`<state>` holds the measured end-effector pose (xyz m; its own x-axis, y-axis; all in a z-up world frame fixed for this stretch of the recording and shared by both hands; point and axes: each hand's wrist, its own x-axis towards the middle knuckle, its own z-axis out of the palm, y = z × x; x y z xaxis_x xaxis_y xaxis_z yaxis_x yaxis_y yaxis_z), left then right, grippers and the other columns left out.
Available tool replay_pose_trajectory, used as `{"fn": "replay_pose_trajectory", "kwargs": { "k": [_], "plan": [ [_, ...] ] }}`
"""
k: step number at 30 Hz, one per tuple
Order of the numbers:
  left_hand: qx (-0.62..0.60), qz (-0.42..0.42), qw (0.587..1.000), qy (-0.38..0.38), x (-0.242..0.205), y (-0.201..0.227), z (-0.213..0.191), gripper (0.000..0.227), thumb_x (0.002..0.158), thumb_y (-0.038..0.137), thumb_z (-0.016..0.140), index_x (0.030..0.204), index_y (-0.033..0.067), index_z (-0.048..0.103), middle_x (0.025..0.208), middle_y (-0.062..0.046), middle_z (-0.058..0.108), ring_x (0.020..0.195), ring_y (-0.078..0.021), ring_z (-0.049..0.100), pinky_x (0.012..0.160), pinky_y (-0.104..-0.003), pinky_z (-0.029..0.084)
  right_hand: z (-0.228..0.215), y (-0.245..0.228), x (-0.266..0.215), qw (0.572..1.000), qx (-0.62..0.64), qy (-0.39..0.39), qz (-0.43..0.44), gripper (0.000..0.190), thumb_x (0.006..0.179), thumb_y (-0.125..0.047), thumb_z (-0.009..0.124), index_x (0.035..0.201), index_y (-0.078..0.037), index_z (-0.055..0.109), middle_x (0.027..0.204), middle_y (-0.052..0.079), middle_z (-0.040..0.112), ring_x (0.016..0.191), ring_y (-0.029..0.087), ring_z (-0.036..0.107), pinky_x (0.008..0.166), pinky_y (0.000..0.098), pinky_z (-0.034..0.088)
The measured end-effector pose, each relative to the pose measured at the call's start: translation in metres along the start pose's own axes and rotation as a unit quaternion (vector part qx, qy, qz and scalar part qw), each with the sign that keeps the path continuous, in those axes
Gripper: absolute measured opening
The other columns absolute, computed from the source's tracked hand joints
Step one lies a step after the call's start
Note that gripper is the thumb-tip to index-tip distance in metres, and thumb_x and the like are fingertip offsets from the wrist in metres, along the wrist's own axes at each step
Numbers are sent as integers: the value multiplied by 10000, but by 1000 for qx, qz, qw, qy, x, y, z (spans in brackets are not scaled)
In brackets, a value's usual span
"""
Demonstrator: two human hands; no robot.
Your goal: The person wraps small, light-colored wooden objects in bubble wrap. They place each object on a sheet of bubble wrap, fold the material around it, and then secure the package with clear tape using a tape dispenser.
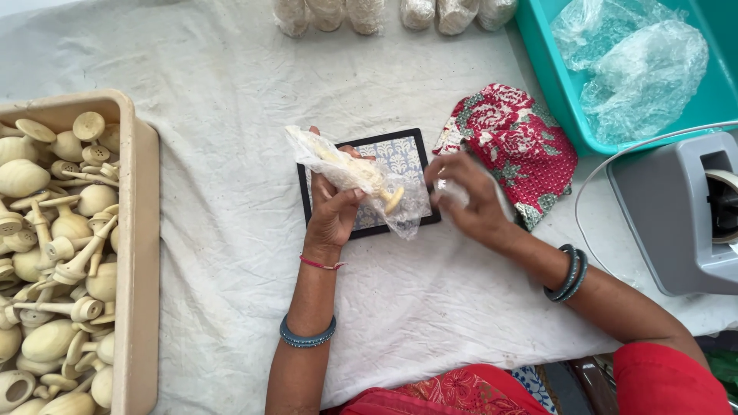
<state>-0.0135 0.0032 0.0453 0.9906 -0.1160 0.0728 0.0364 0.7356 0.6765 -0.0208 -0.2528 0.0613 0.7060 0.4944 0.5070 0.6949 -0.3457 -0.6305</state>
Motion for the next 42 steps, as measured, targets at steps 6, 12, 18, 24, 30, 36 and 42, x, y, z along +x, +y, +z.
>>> {"fn": "replay_pose_trajectory", "kwargs": {
  "k": [6,12,18,24,30,36,42],
  "plan": [
    [19,-5,999,-29,-1,4,7,1266,687,-58,709,1697,265,17,1226,-97,552,1255,-319,620,1094,-491,558,2,-2,13,973,117,-27,198,370,921,-204,712,1247,-44,640,1130,72,687,998,170,678,811,332,599],
    [12,-3,999,-39,-3,0,5,1272,716,-90,716,1694,279,-9,1253,-95,548,1299,-320,597,1135,-489,551,22,33,-16,961,72,17,266,132,1024,-162,695,1087,-50,723,900,105,746,783,144,704,672,304,589],
    [13,-10,999,-41,-2,1,3,1287,710,-85,735,1688,291,-12,1257,-90,548,1319,-336,587,1102,-502,557,-1,-14,13,992,12,59,108,241,968,-84,683,1200,-28,645,1164,120,653,1087,219,665,887,376,590],
    [0,-12,999,-44,-2,-2,3,1290,709,-65,749,1695,295,0,1264,-90,553,1322,-346,587,1112,-500,560,1,-16,27,984,-174,15,-32,444,813,-62,770,1248,-69,678,1241,142,616,1125,314,635,881,454,545],
    [-5,-33,999,-29,-1,0,4,1280,702,-76,736,1684,301,7,1255,-90,554,1323,-351,586,1108,-508,555,9,4,12,986,-137,85,-32,206,913,-29,785,1092,-70,691,1077,94,663,993,244,679,792,382,571],
    [-24,-27,999,-17,-1,-2,-1,1276,710,-115,719,1686,298,10,1269,-93,548,1351,-347,565,1150,-506,525,-6,-16,20,991,-77,105,10,181,941,-1,698,1116,-19,657,1171,104,634,1078,238,644,874,382,569],
    [-31,-51,998,-26,-2,-5,0,1277,722,-115,726,1690,303,5,1283,-98,546,1347,-348,559,1136,-507,516,4,-13,27,957,-250,43,-144,412,785,-61,806,1186,-123,734,1163,70,628,1098,274,575,859,418,518]
  ]
}}
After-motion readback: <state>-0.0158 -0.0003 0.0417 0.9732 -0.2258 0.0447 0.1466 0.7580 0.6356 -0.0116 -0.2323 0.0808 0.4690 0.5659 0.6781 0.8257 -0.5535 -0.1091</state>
